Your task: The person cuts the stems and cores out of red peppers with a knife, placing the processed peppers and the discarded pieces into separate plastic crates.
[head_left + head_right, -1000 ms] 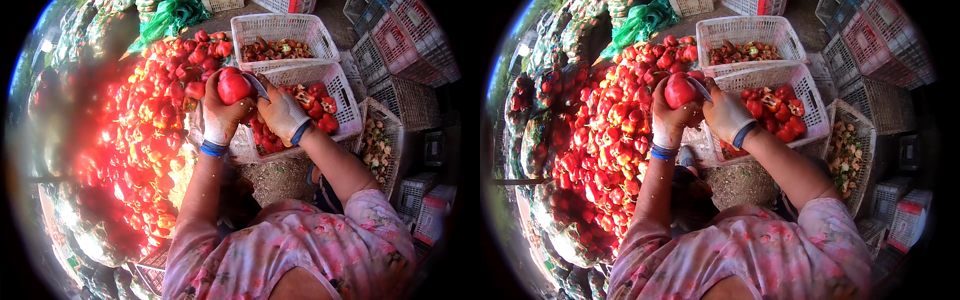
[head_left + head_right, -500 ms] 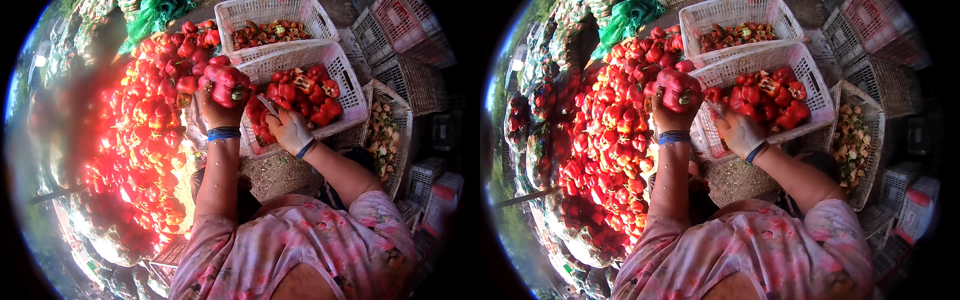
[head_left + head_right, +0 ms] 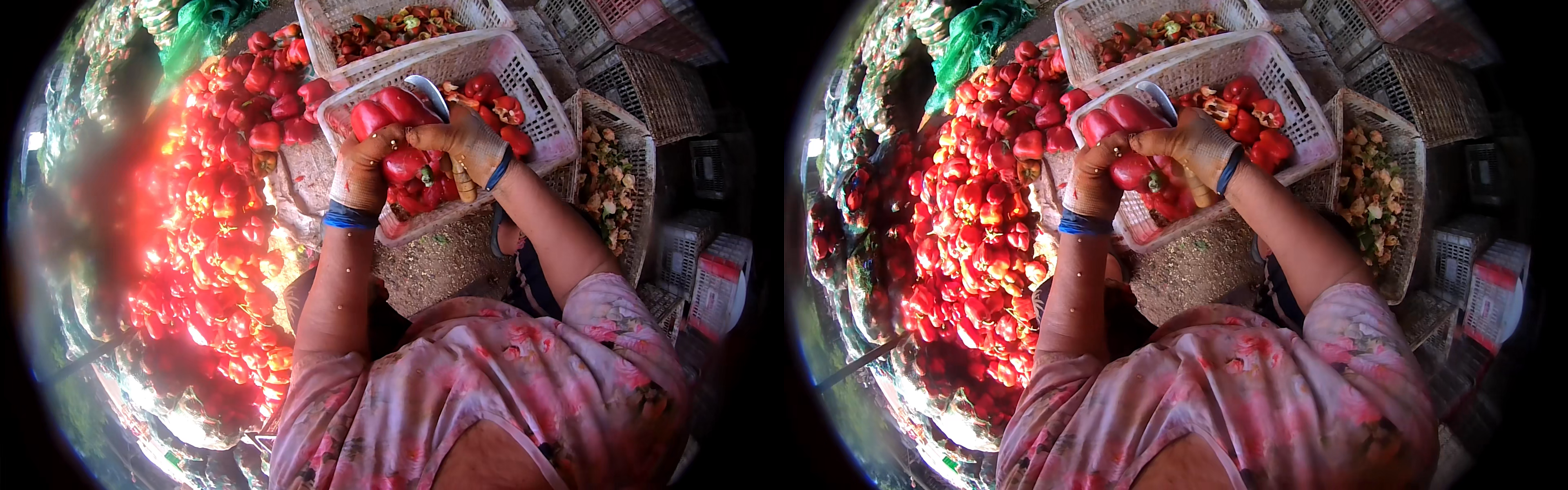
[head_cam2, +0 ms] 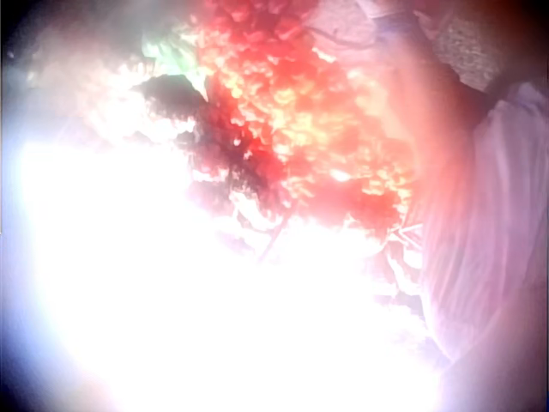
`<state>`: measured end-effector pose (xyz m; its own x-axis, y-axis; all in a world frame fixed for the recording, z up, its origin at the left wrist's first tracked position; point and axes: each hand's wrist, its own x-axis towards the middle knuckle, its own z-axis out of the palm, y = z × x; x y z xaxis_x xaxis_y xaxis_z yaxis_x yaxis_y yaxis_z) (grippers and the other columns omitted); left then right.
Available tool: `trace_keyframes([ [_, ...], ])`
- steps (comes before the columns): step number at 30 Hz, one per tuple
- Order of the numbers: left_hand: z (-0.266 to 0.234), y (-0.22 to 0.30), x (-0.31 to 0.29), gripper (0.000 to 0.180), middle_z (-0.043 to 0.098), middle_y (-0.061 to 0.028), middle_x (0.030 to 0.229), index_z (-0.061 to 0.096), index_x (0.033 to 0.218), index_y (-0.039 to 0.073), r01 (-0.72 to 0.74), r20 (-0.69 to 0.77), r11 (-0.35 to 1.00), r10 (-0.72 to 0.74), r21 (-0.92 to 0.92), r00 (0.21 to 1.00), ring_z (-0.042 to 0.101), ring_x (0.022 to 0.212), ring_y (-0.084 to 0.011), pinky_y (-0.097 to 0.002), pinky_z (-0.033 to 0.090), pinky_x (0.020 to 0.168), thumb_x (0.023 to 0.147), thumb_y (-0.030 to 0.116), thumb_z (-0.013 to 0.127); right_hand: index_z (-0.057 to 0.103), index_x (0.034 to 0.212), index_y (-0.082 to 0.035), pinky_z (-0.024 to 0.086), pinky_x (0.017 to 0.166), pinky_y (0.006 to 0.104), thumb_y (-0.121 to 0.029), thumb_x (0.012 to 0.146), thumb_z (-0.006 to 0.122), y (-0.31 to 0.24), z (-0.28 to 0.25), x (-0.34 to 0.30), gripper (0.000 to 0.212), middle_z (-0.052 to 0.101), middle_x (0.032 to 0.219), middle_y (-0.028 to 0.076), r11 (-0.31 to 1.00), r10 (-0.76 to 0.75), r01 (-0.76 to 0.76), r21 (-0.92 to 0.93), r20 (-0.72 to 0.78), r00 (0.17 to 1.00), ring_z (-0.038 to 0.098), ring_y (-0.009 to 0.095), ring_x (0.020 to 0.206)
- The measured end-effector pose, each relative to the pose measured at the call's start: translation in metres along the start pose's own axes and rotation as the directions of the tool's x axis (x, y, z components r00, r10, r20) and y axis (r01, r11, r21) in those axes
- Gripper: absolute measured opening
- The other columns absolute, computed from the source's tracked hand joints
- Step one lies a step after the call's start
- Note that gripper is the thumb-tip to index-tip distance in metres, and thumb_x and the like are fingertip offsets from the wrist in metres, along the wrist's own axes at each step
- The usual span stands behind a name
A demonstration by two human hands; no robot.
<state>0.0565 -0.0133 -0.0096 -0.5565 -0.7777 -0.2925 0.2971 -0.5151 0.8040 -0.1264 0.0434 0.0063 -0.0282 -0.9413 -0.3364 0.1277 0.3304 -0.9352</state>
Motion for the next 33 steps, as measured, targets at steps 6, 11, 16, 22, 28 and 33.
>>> trace_keyframes([
  [6, -0.008, 0.005, 0.005, 0.050, 0.067, -0.0204, 0.107, 0.053, 0.123, -0.008, 0.151, 0.263, 0.943, -0.071, -0.297, 0.962, 0.069, 0.095, -0.0333, -0.0453, 0.058, 0.087, 0.080, 0.016, 0.066, 0.055, 0.132, 0.000, 0.056, 0.057, 0.0265, -0.017, 0.078, 0.070, 0.001, -0.011, -0.004, 0.058, 0.070, 0.103, 0.009, 0.928, 0.164, -0.215, 0.304, 0.187, 0.969, 0.068, 0.014, 0.077],
  [11, -0.017, 0.002, 0.011, 0.053, 0.066, -0.0217, 0.111, 0.052, 0.126, -0.006, 0.221, 0.342, 0.871, -0.066, -0.439, 0.937, 0.068, 0.098, -0.0358, -0.0481, 0.057, 0.086, 0.080, 0.016, 0.067, 0.057, 0.131, -0.004, 0.055, 0.063, 0.0241, -0.018, 0.073, 0.076, 0.001, -0.012, 0.004, 0.063, 0.071, 0.103, 0.007, 0.980, -0.007, -0.019, 0.196, 0.131, 0.991, 0.067, 0.012, 0.079],
  [16, 0.004, -0.002, 0.009, 0.046, 0.065, -0.0217, 0.109, 0.054, 0.121, -0.004, 0.227, 0.310, 0.793, -0.051, -0.565, 0.949, 0.066, 0.098, -0.0389, -0.0518, 0.056, 0.087, 0.082, 0.016, 0.066, 0.059, 0.131, -0.006, 0.053, 0.080, 0.0286, -0.027, 0.069, 0.083, 0.008, -0.044, 0.026, 0.070, 0.071, 0.109, 0.009, 0.927, -0.169, 0.168, -0.336, 0.029, 0.985, 0.065, 0.012, 0.092],
  [22, 0.005, -0.010, 0.015, 0.037, 0.065, -0.0178, 0.108, 0.058, 0.115, 0.000, 0.217, 0.201, 0.772, -0.118, -0.597, 0.972, 0.065, 0.099, -0.0398, -0.0557, 0.053, 0.090, 0.083, 0.018, 0.067, 0.056, 0.132, -0.003, 0.052, 0.090, 0.0353, -0.037, 0.071, 0.086, 0.004, -0.051, 0.024, 0.076, 0.070, 0.114, 0.015, 0.612, -0.417, 0.198, -0.766, -0.099, 0.904, 0.066, 0.022, 0.106],
  [28, -0.013, -0.022, 0.037, 0.035, 0.067, -0.0169, 0.107, 0.059, 0.113, 0.005, 0.348, 0.219, 0.704, -0.271, -0.619, 0.937, 0.064, 0.100, -0.0373, -0.0537, 0.051, 0.095, 0.085, 0.024, 0.066, 0.058, 0.130, -0.008, 0.053, 0.086, 0.0406, -0.048, 0.072, 0.081, -0.004, -0.013, -0.012, 0.074, 0.067, 0.111, 0.014, 0.435, -0.652, 0.444, -0.783, 0.066, 0.755, 0.066, 0.027, 0.097],
  [33, -0.002, -0.039, 0.045, 0.023, 0.067, -0.0143, 0.106, 0.060, 0.105, 0.006, 0.397, 0.274, 0.620, -0.289, -0.676, 0.917, 0.063, 0.101, -0.0336, -0.0487, 0.050, 0.097, 0.088, 0.021, 0.062, 0.061, 0.117, -0.010, 0.052, 0.078, 0.0434, -0.060, 0.072, 0.075, 0.001, 0.004, -0.013, 0.069, 0.064, 0.100, 0.015, 0.348, -0.571, 0.357, -0.867, 0.106, 0.814, 0.065, 0.035, 0.092],
])
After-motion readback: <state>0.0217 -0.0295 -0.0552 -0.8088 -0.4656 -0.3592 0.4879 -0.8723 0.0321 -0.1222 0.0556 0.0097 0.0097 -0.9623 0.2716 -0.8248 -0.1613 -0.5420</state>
